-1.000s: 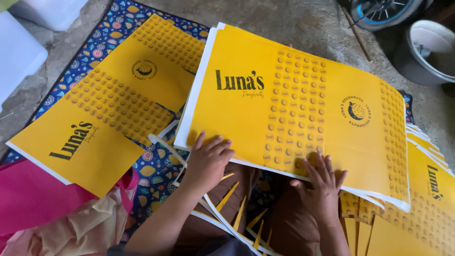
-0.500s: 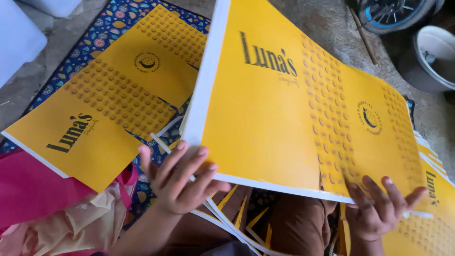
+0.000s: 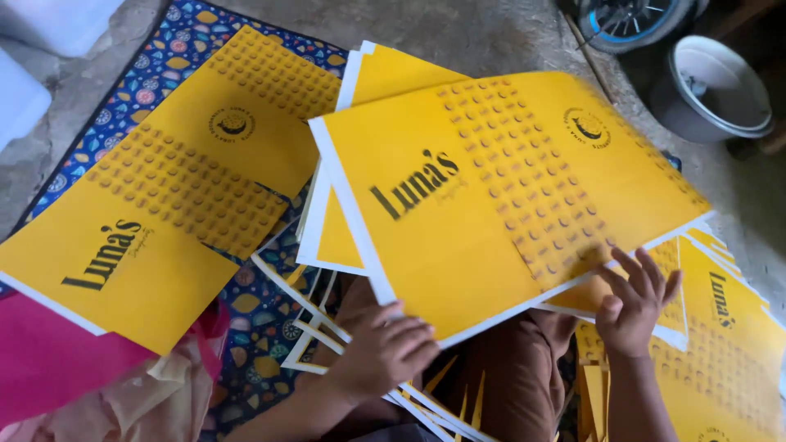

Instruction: Organizing and stacking printed paper sheets for packaging

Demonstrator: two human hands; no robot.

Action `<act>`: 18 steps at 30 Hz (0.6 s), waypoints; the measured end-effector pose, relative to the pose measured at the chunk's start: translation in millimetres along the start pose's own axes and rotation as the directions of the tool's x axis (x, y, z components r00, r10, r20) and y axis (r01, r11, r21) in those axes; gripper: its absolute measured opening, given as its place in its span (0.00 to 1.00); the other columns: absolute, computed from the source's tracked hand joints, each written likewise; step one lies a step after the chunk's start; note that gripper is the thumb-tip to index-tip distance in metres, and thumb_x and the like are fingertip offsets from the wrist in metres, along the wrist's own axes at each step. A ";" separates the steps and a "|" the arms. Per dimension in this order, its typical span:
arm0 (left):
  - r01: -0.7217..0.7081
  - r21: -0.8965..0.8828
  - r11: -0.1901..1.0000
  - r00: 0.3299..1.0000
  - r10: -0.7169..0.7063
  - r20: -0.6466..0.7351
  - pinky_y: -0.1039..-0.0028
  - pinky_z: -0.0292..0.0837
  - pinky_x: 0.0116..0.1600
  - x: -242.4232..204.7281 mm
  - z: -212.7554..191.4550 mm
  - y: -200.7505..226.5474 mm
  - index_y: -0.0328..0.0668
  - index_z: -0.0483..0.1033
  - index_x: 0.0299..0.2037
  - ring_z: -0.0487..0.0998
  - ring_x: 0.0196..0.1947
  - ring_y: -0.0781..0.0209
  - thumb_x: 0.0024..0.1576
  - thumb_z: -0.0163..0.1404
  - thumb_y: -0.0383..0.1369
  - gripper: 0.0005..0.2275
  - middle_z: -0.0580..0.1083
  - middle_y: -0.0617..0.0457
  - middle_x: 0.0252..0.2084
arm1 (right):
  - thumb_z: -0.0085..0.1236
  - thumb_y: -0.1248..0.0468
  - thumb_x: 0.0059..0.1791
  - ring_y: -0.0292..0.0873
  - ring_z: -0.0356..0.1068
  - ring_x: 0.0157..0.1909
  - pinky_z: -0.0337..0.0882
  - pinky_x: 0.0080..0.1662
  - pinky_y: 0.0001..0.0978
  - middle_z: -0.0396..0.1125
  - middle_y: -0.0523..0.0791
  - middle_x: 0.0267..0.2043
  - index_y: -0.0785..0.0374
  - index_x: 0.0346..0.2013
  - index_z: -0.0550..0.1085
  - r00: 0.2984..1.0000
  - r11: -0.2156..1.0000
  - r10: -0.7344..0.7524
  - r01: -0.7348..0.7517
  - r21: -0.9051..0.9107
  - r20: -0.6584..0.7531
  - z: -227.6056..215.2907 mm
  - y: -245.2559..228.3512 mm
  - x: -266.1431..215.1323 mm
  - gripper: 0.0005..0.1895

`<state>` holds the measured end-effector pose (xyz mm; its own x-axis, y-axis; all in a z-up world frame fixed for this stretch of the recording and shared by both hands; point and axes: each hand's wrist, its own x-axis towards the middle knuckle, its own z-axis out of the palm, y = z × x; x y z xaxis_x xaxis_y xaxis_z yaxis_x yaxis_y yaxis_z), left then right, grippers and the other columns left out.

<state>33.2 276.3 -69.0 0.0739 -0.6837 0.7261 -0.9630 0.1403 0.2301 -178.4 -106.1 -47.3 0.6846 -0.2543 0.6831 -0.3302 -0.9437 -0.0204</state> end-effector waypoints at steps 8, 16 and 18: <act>0.024 -0.430 0.903 0.976 0.073 0.207 0.43 0.59 0.72 18.7 38.2 23.1 0.50 0.75 0.61 0.73 0.67 0.42 0.62 0.45 0.52 0.23 0.72 0.45 0.66 | 0.37 0.50 0.63 0.62 0.66 0.69 0.55 0.67 0.54 0.72 0.52 0.61 0.60 0.49 0.82 0.998 0.993 -0.045 0.050 0.109 -0.045 18.4 -35.4 39.6 0.25; 0.474 0.153 0.867 0.880 -0.460 -0.122 0.45 0.58 0.71 41.2 -19.7 -73.3 0.47 0.73 0.58 0.66 0.68 0.39 0.61 0.52 0.44 0.18 0.70 0.46 0.65 | 0.35 0.39 0.59 0.69 0.48 0.77 0.39 0.65 0.79 0.56 0.56 0.76 0.48 0.70 0.69 0.954 0.988 0.086 -0.119 0.100 0.287 80.3 -40.3 61.7 0.31; 0.674 0.462 0.577 0.695 -0.707 -0.131 0.42 0.39 0.76 36.6 -20.2 -100.3 0.47 0.61 0.71 0.47 0.75 0.37 0.62 0.42 0.59 0.33 0.56 0.40 0.75 | 0.35 0.33 0.53 0.58 0.41 0.80 0.33 0.69 0.72 0.48 0.52 0.80 0.37 0.72 0.62 0.856 0.973 0.198 -0.229 0.006 0.478 74.5 -55.3 72.5 0.35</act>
<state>137.7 251.6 -52.4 0.7660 -0.4806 0.4270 -0.6255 -0.7104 0.3225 -62.1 -88.1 -51.1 0.8310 -0.5055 0.2320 -0.4739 -0.8619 -0.1807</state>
